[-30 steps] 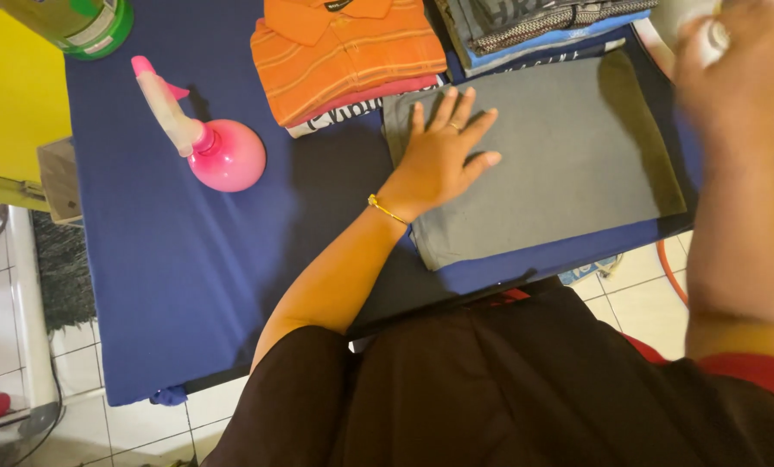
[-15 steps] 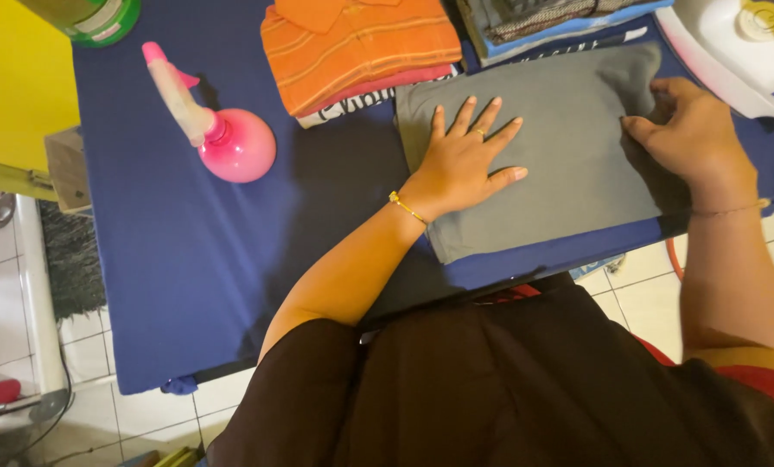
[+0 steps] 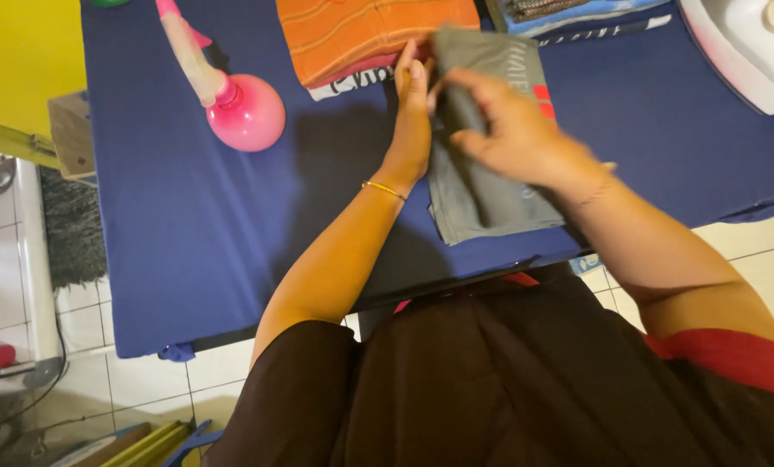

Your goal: Ironing and folding various t-shirts and a patterned cloth on an ironing board

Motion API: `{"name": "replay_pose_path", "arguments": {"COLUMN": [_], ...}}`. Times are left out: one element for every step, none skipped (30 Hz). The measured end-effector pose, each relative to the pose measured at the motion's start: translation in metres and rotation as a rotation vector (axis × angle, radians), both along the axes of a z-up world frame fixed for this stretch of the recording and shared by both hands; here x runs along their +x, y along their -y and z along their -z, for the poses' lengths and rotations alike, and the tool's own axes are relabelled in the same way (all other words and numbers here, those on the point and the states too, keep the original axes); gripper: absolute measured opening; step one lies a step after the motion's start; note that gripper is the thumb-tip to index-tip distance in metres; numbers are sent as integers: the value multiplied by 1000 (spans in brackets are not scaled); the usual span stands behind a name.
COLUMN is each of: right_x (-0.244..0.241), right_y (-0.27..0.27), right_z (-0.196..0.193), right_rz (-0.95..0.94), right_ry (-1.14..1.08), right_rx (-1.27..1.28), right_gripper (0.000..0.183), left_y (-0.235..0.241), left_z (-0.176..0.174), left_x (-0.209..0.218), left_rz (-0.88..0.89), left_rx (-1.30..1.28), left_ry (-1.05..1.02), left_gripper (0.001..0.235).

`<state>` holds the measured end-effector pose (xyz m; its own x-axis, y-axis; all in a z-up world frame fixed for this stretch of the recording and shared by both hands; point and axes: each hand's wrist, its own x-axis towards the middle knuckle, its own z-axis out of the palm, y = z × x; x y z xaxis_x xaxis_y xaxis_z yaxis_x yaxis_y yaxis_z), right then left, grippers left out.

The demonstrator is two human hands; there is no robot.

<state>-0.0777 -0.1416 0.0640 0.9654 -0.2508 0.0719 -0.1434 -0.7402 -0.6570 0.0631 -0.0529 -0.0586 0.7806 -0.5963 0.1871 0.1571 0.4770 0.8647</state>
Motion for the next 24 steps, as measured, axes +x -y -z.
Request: {"name": "replay_pose_path", "arguments": {"right_x": [8, 15, 10, 4, 1, -5, -14, -24, -27, -31, -36, -33, -31, -29, -31, -34, -35, -42, -48, -55, -65, -75, -84, -82], "right_y": [-9, -19, -15, -10, -4, 9, 22, 35, 43, 52, 61, 58, 55, 52, 57, 61, 66, 65, 63, 62, 62, 62, 63, 62], "right_z": [9, 17, 19, 21, 21, 18, 17, 17, 21, 25, 29, 32, 34, 37, 43, 48, 53, 52, 51, 49, 49, 49, 48, 38], "right_rz": [-73, -147, -148, -160, -172, -174, -45, 84, 85, 159, 233, 235, 197, 160, 159, 140, 121, 121, 163, 205, 204, 239, 274, 273], "right_ry": [-24, -49, -48, 52, 157, 162, 200, 238, 238, 135, 29, 29, -31, -91, -93, -19, 58, 59, 72, 85, 87, 46, 6, 10], "right_rx": [93, 186, 186, 157, 124, 119, -37, -192, -193, -151, -108, -109, -100, -91, -88, -96, -107, -107, -120, -133, -133, -116, -101, -105], "right_gripper": [70, 72, 72, 62, 54, 54, 48, 45, 45, 54, 64, 64, 64, 64, 64, 60, 57, 57, 54, 52, 52, 57, 62, 62], "left_y": [-5, -9, -10, -12, -11, -10, -11, -10, -9, -8, -6, -7, -8, -9, -11, -13, -14, -16, -17, -19, -22, -24, -26, -26], "left_z": [-7, -15, -17, -20, -24, -27, -27, -27, -25, -24, -21, -21, -21, -21, -20, -19, -19, -16, -14, -12, -16, -19, -24, -28], "left_x": [-2, -5, -6, -7, -5, -4, -7, -9, -9, -9, -11, -11, -12, -13, -12, -11, -9, -2, 5, 11, 8, 6, 3, 1], "left_rz": [-28, -55, -57, -59, -63, -65, -54, -42, -40, -57, -73, -71, -85, -100, -100, -80, -61, -61, -132, -202, -205, -180, -154, -159], "left_rx": [88, 176, 176, 239, 297, 293, 262, 231, 230, 238, 246, 246, 288, 330, 333, 341, 346, 347, 547, 745, 745, 867, 986, 983], "left_ry": [29, 58, 59, 70, 85, 91, 41, -9, -8, 25, 55, 55, 116, 177, 175, 258, 345, 346, 649, 953, 955, 972, 987, 989], "left_gripper": [74, 79, 79, 81, 84, 84, 78, 78, 78, 77, 77, 77, 77, 78, 78, 74, 71, 71, 72, 75, 75, 70, 74, 74]}}
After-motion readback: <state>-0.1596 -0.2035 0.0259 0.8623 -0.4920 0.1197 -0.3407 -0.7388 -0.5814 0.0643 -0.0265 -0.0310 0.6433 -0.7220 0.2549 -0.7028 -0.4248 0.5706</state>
